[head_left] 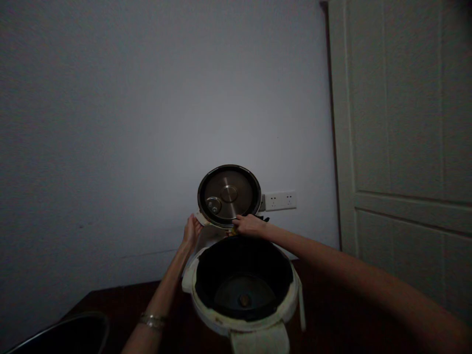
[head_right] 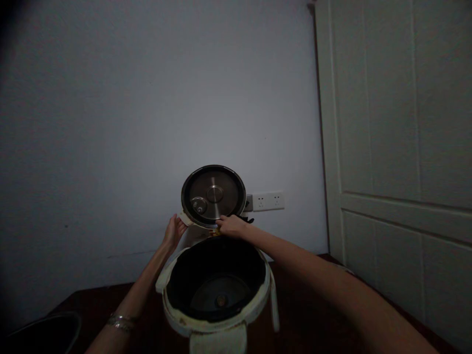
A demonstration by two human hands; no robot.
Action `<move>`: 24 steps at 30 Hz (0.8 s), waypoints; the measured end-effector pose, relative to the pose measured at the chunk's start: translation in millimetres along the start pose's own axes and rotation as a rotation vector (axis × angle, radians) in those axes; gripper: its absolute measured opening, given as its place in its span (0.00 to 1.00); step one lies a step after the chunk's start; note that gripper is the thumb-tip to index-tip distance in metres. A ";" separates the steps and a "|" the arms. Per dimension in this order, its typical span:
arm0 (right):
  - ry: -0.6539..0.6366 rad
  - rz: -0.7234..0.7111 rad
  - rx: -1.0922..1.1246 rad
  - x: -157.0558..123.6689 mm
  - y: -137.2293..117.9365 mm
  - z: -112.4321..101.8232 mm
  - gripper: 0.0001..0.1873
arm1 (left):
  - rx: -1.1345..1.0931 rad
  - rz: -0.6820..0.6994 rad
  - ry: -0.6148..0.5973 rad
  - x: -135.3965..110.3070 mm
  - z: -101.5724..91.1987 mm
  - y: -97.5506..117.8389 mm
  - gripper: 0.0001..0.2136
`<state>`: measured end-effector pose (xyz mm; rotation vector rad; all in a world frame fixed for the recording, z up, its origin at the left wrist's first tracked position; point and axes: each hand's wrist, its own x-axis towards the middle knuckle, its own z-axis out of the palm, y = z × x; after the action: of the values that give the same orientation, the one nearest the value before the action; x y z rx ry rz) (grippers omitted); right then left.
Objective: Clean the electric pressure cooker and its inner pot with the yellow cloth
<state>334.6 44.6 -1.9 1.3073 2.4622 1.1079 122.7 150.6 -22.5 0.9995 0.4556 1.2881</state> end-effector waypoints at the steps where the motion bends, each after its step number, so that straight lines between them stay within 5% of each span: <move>1: -0.003 0.001 0.000 -1.4 0.4 -1.3 0.10 | 0.012 0.017 0.018 0.1 0.8 -0.4 0.19; 8: 0.017 -0.077 0.013 17.8 -7.7 -3.8 0.12 | 0.063 0.062 0.032 -2.3 2.7 -0.3 0.17; 13: -0.014 -0.068 0.053 4.4 -0.5 1.0 0.11 | 0.077 0.046 0.040 -1.9 1.3 2.1 0.18; 20: -0.038 0.081 0.212 -20.0 4.8 -4.4 0.10 | 0.089 0.031 0.045 0.3 1.7 3.1 0.19; 24: -0.031 0.304 0.429 -42.6 17.2 -0.1 0.11 | 0.097 0.026 0.044 -0.5 1.8 3.9 0.19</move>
<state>372.0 18.0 0.9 1.8486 2.6332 0.6118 121.7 149.4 -18.5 1.0629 0.5444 1.3232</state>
